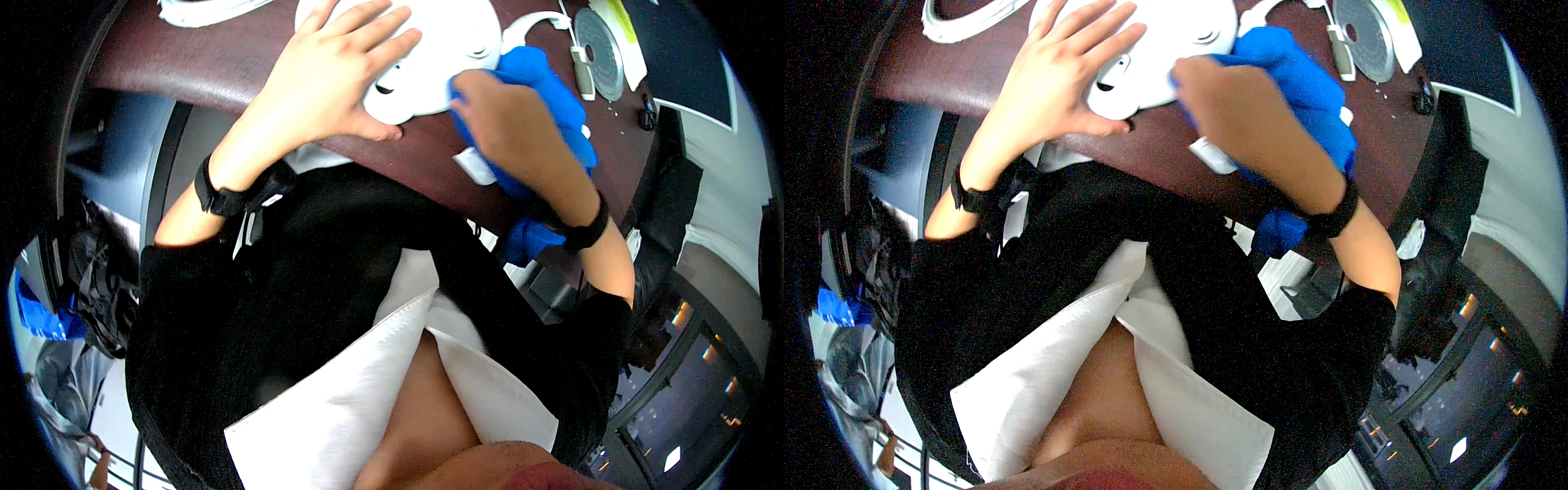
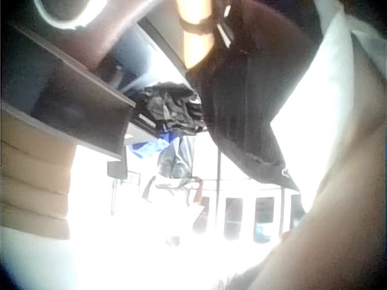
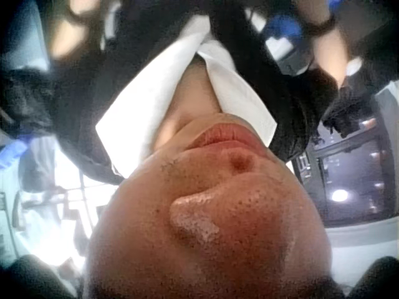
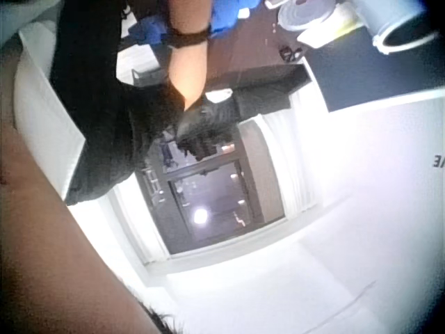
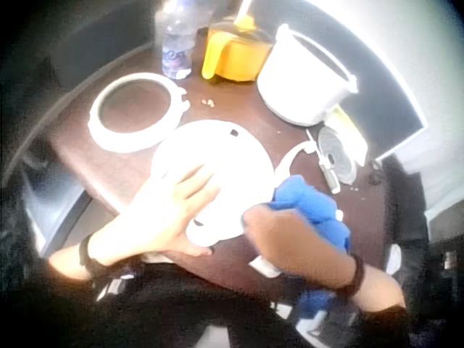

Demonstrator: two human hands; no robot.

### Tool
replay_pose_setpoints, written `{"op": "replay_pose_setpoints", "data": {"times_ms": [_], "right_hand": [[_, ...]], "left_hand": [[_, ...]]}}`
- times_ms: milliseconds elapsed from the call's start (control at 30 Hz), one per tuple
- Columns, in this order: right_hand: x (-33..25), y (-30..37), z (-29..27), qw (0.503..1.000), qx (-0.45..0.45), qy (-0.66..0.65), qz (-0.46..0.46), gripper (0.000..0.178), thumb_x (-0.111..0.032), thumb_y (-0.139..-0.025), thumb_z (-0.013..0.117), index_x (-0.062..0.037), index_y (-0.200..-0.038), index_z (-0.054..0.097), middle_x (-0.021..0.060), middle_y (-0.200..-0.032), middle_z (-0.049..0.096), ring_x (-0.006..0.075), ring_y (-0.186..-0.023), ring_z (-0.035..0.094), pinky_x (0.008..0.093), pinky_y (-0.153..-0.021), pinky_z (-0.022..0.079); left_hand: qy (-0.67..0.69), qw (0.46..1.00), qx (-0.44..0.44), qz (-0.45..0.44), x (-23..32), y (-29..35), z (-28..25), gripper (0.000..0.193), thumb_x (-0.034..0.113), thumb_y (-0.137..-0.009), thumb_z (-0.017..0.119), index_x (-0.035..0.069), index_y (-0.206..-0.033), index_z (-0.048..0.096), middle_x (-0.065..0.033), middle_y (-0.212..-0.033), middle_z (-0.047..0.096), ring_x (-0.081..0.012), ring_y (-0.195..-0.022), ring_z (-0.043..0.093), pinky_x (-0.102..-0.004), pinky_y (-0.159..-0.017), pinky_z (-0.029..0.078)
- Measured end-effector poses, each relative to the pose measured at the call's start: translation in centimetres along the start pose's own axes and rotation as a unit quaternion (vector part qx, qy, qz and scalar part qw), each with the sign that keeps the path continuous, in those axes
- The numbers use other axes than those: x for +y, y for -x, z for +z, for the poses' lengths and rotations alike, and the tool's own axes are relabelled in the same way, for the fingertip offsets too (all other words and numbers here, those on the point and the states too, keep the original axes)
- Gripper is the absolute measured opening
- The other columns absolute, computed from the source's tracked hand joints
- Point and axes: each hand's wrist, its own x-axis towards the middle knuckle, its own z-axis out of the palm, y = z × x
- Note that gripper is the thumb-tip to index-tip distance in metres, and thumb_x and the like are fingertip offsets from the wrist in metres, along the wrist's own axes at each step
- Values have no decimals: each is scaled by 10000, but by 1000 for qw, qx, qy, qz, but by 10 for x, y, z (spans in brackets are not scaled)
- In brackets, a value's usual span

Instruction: The person cleans a white circular appliance part with a blue cloth, then attaches a mounting bracket and secures it with screws using a screwdriver. The person handles the part, bracket, screws, and screwdriver on a wooden table.

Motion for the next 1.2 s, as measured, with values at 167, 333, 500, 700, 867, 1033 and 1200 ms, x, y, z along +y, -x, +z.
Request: {"op": "replay_pose_setpoints", "data": {"times_ms": [167, 333, 500, 700, 867, 1033, 1200], "right_hand": [[-14, -4, -3, 998, -41, -36, -21, 177, -176, -908, 600, -31, -988, 537, 127, -875, 607, 307, -698, 614, 389, -576, 464], [34, 10, -8, 998, 30, -42, 32, 183, -183, -943, 560, -40, -1054, 533, 152, -856, 601, 308, -670, 590, 386, -579, 451], [58, -3, -12, 995, 47, -38, 85, 166, -180, -983, 504, -21, -1030, 505, 175, -781, 576, 311, -654, 581, 386, -571, 436], [67, -25, -17, 988, 69, -79, 112, 160, -166, -980, 498, -7, -971, 485, 226, -738, 542, 374, -679, 576, 424, -580, 432], [41, -5, -24, 989, -45, -98, 98, 142, -148, -925, 543, -29, -979, 486, 206, -825, 602, 409, -745, 603, 486, -617, 468], [54, -14, -28, 977, -43, -152, 140, 159, -162, -936, 540, -14, -960, 490, 231, -841, 590, 418, -790, 592, 488, -674, 455], [94, -47, -30, 989, -51, -90, 104, 192, -185, -977, 472, -5, -1029, 513, 243, -886, 600, 400, -834, 607, 451, -709, 465]], "left_hand": [[7, 1000, 21, -8, -6, 1, 17, 970, 449, -506, 841, 128, -1359, 508, -113, -1418, 476, -281, -1353, 395, -522, -1148, 215], [1, 1000, -10, -20, 0, -7, 7, 988, 468, -501, 842, 105, -1359, 512, -106, -1435, 460, -278, -1360, 386, -538, -1154, 199], [4, 999, -46, -24, 1, -10, 1, 1041, 480, -470, 852, 92, -1368, 496, -135, -1441, 445, -304, -1373, 369, -569, -1163, 166], [12, 998, -55, -27, -1, -11, -1, 1030, 519, -501, 826, 83, -1372, 490, -147, -1446, 438, -309, -1380, 355, -579, -1161, 144], [35, 996, -62, -48, -1, -9, -1, 1061, 513, -474, 807, 124, -1402, 473, -115, -1475, 420, -308, -1381, 361, -567, -1163, 145], [47, 996, -59, -47, -2, -8, 0, 1062, 493, -466, 826, 138, -1403, 472, -99, -1484, 412, -298, -1382, 362, -566, -1157, 167], [40, 996, -63, -47, -2, -8, 3, 1067, 503, -460, 818, 147, -1404, 473, -97, -1485, 411, -295, -1378, 369, -567, -1155, 183]]}}
